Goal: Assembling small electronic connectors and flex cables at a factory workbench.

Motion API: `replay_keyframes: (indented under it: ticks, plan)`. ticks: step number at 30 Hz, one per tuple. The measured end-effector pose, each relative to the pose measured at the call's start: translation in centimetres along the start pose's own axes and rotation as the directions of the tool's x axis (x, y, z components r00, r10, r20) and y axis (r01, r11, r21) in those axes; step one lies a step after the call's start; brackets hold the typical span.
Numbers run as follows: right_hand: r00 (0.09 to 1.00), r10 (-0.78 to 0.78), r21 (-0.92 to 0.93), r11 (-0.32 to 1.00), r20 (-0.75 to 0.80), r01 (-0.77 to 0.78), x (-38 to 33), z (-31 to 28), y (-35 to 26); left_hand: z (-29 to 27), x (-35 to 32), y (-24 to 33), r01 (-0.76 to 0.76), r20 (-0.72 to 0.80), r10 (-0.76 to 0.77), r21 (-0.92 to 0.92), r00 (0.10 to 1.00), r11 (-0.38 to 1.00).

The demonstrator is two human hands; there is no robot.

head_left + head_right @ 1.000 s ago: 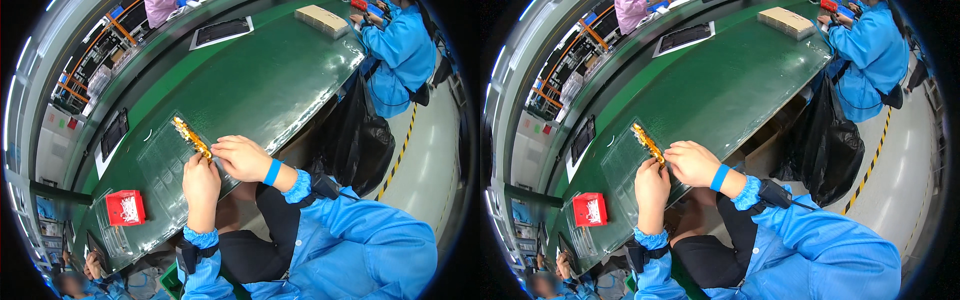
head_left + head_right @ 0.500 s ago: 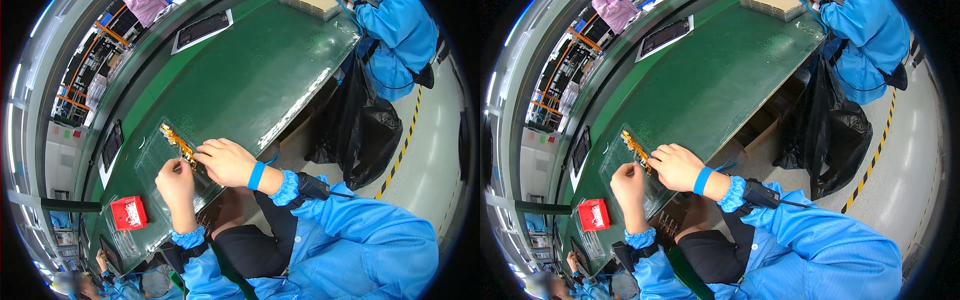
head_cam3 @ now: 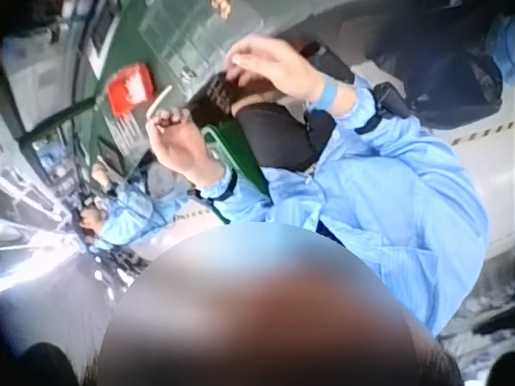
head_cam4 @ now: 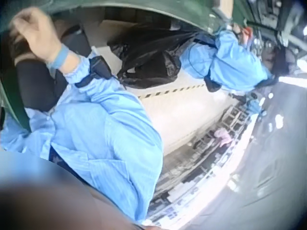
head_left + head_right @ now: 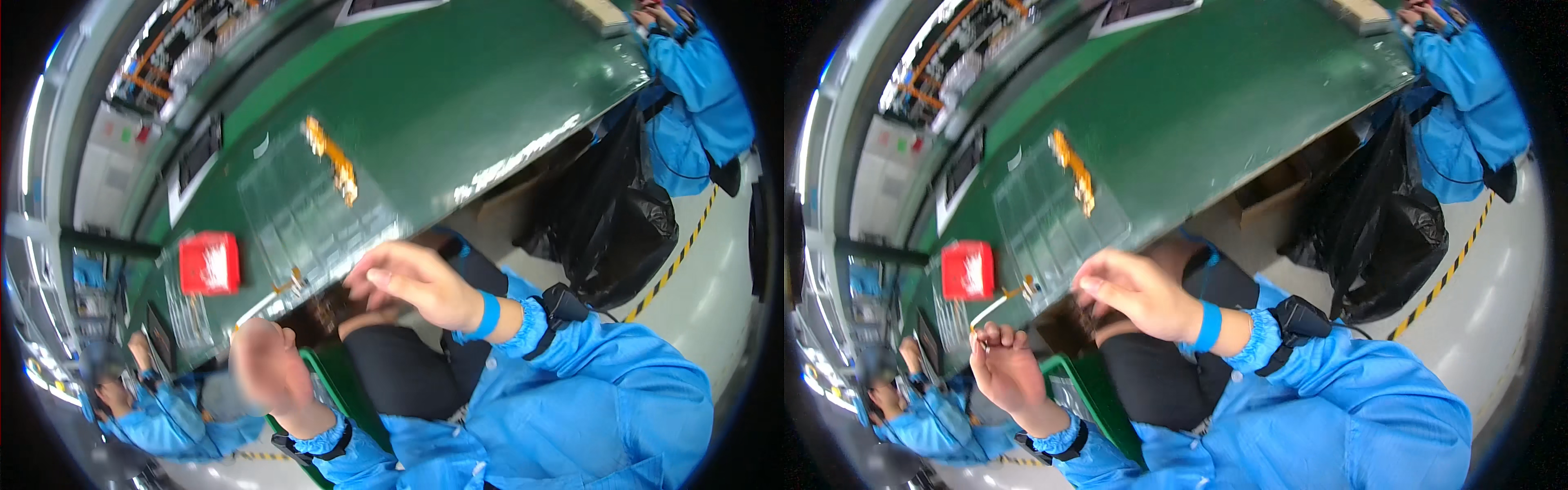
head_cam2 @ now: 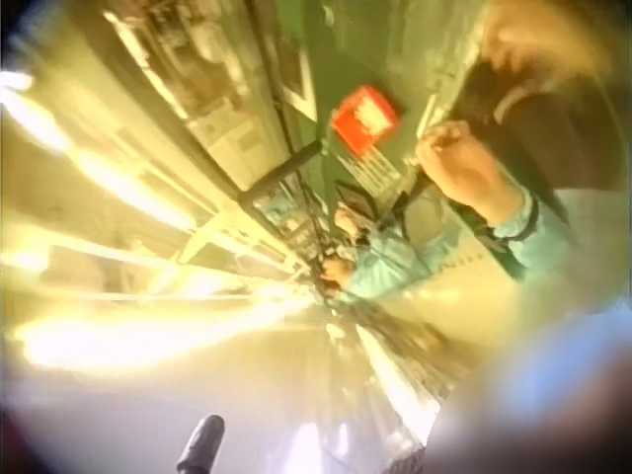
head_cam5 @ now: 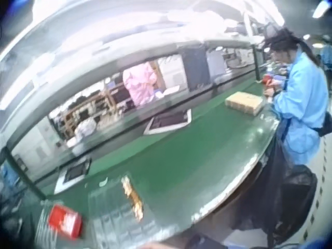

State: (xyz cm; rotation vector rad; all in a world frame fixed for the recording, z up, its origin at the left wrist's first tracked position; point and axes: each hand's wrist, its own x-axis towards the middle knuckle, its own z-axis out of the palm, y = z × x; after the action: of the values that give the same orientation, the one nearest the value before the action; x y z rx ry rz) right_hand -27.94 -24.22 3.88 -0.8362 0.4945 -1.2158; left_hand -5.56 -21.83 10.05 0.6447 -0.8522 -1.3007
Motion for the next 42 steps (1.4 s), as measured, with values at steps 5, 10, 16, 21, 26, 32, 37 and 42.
replay_keyframes:
  ticks: [5, 10, 16, 21, 26, 32, 37, 42]
  plan:
    - [0.706, 0.547, 0.599, 0.401, 0.451, -0.693, -4.8, 4.5, 8.0, -3.1, -10.1, -0.5, -0.012, -0.299, 0.08, 0.223, 0.951, 0.975]
    - [0.661, 0.592, 0.468, 0.47, 0.461, -0.748, -5.2, 5.1, 11.9, -5.3, -16.6, 1.1, 0.06, -0.493, 0.097, 0.293, 0.864, 0.954]
    - [0.613, 0.632, 0.21, 0.595, 0.474, -0.776, -5.0, 7.3, 10.8, -7.2, -21.3, 2.0, 0.164, -0.529, 0.105, 0.436, 0.842, 0.885]
    - [0.844, 0.415, -0.133, 0.909, 0.34, -0.394, -5.9, 9.5, 10.5, -6.9, -20.3, 1.3, 0.399, -0.289, 0.55, 0.913, 0.784, -0.088]
    - [0.819, 0.268, -0.538, 0.841, 0.507, 0.058, -5.1, 10.0, 8.9, -5.1, -18.6, 0.9, -0.022, -0.089, 0.394, 0.963, 0.915, 0.27]
    - [0.795, 0.168, -0.563, 0.789, 0.584, 0.247, -5.4, 10.3, 9.4, -6.1, -18.3, 0.3, 0.103, -0.218, 0.237, 0.903, 0.947, 0.418]
    - [0.786, 0.237, -0.549, 0.822, 0.572, 0.152, -5.4, 10.5, 9.4, -6.1, -18.3, -0.1, 0.094, -0.23, 0.267, 0.892, 0.936, 0.441]
    - [0.785, 0.331, -0.554, 0.832, 0.524, 0.02, -5.3, 10.9, 8.8, -6.0, -18.5, -0.6, 0.059, -0.207, 0.33, 0.911, 0.921, 0.408]
